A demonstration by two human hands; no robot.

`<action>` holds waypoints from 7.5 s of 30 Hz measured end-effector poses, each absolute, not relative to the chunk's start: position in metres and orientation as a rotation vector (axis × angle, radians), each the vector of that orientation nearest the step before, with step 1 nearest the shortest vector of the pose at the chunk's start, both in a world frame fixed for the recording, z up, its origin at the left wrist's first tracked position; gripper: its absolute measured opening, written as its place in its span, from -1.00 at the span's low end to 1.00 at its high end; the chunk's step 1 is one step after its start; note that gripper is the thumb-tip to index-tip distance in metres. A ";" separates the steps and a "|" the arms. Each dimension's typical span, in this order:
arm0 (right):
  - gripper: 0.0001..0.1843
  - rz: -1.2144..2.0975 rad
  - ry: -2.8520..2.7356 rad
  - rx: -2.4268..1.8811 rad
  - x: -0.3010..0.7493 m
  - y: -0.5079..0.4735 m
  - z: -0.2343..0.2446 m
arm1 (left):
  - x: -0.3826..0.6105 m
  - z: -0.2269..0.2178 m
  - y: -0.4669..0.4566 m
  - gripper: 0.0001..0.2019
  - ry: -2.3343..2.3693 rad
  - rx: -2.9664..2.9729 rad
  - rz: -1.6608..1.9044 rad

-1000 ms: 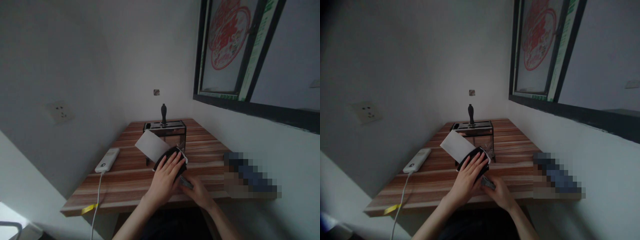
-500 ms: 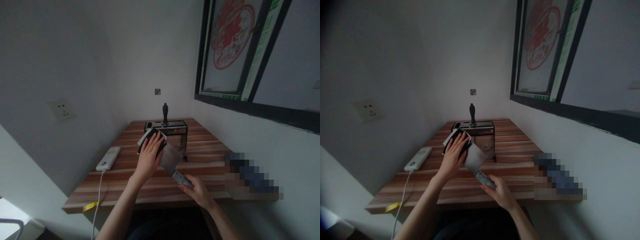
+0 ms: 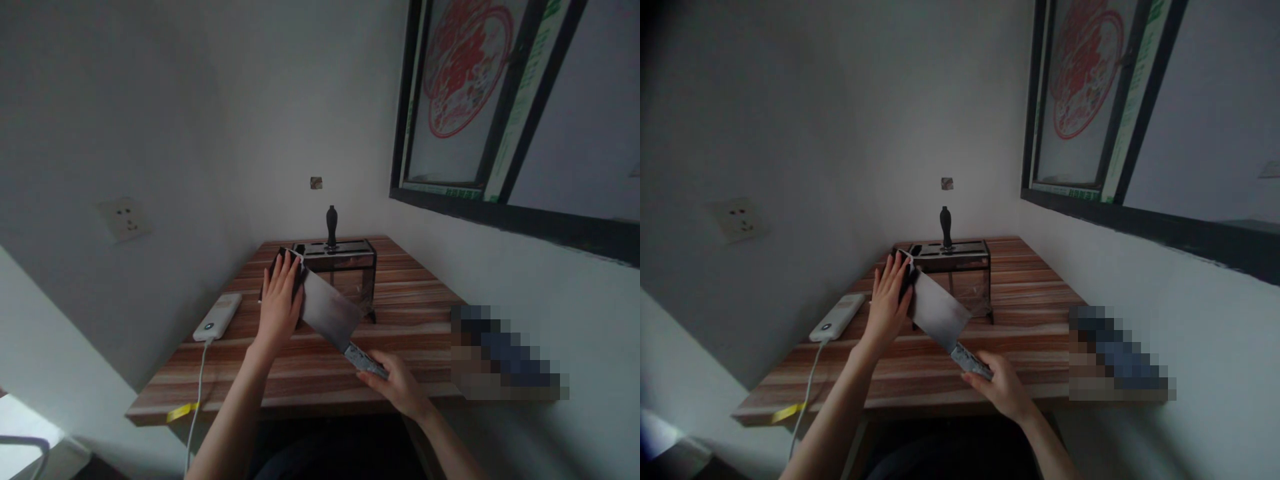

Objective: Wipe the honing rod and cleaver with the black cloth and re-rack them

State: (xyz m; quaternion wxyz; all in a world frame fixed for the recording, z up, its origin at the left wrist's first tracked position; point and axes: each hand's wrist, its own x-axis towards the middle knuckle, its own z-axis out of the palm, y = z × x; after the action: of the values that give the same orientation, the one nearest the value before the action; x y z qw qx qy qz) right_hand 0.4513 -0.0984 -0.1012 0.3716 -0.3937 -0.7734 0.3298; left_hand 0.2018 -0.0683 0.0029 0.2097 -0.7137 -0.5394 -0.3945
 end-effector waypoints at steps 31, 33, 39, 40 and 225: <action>-0.69 0.876 -1.866 -0.999 0.453 -0.095 -0.104 | 0.297 -0.040 -0.127 -0.53 -1.109 -2.646 -0.706; -0.71 0.892 -1.875 -1.007 0.453 -0.095 -0.104 | 0.295 -0.041 -0.126 -0.53 -1.086 -2.634 -0.701; -0.64 0.852 -1.853 -1.000 0.454 -0.095 -0.107 | 0.293 -0.039 -0.126 -0.52 -1.064 -2.588 -0.683; -0.65 0.860 -1.857 -0.999 0.453 -0.095 -0.107 | 0.293 -0.038 -0.126 -0.52 -1.068 -2.582 -0.679; -0.69 0.834 -1.848 -0.913 0.450 -0.099 -0.093 | 0.298 -0.049 -0.113 -0.47 -1.206 -2.514 -0.875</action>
State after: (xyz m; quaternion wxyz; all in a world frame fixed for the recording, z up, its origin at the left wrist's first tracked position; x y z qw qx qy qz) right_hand 0.4500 -0.0994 -0.0926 0.4433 -0.3680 -0.7450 0.3362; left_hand 0.2975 -0.1129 -0.0489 0.1094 -0.8551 -0.4103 -0.2976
